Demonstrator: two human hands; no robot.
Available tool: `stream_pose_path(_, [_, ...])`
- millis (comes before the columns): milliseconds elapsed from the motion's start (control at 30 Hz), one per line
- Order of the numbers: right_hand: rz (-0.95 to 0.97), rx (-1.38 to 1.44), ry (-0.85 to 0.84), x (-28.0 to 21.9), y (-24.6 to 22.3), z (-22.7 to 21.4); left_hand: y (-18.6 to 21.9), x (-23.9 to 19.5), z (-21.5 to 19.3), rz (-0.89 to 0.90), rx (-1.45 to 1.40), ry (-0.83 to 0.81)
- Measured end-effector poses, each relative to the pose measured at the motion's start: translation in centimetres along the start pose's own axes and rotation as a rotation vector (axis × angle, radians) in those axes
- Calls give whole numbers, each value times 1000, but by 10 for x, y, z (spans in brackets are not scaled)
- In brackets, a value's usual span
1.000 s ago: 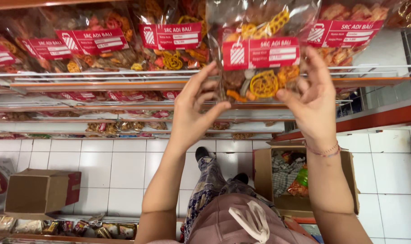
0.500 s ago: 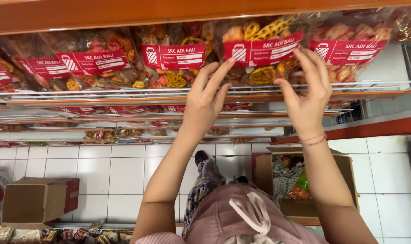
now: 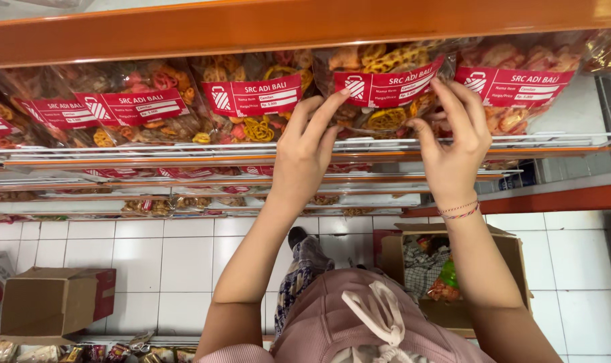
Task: The person takes packaged snack items from a cardboard box, wipes each package with a cloth, and places them on a store shelf. The person repeats this process for multiple snack packages throughout the clip.
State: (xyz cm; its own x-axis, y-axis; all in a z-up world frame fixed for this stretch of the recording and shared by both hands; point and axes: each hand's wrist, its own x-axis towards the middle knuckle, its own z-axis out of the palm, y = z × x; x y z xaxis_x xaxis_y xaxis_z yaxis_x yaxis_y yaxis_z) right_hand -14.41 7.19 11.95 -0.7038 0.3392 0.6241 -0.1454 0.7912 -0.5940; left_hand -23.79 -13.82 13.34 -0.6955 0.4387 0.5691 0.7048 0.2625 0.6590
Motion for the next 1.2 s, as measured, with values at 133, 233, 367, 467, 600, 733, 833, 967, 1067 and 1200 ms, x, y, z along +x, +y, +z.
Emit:
stream_pose_path(133, [26,24,-43,-4,-4,-6,3,1,-14,4,-71,-79])
stream_pose_path(233, [68,57,-87,-6,-6,-11,5,1,-20,39,-88,-88])
stream_pose_path(367, [52,13,-36,-11,-9,-6,4,0,-15,-6,-31,-78])
stream_pose_path(467, [50,1,32,-13,-10,4,4,-1,-8,-27,8,-43])
stream_pose_path(600, [51,-20,63,-11,-9,10,1,0,-2,13,33,6])
stream_pose_path(733, [84,-9,40,-9,-12,6,-1,-1,-5,-13,15,-23])
stream_pose_path(833, [111,-16,4,-9,-15,0,-1,-1,-10,-20,-8,-64])
stream_pose_path(967, [94,-35,-12,-12,-18,-2,-1,-5,-7,-18,-7,-38])
stream_pose_path(1067, [121,-43,26,-18,-20,1,-3,-13,2,-4,22,12])
stream_pose_path(1200, [84,-85,92,-28,-21,2,-13,-30,23,99,74,183])
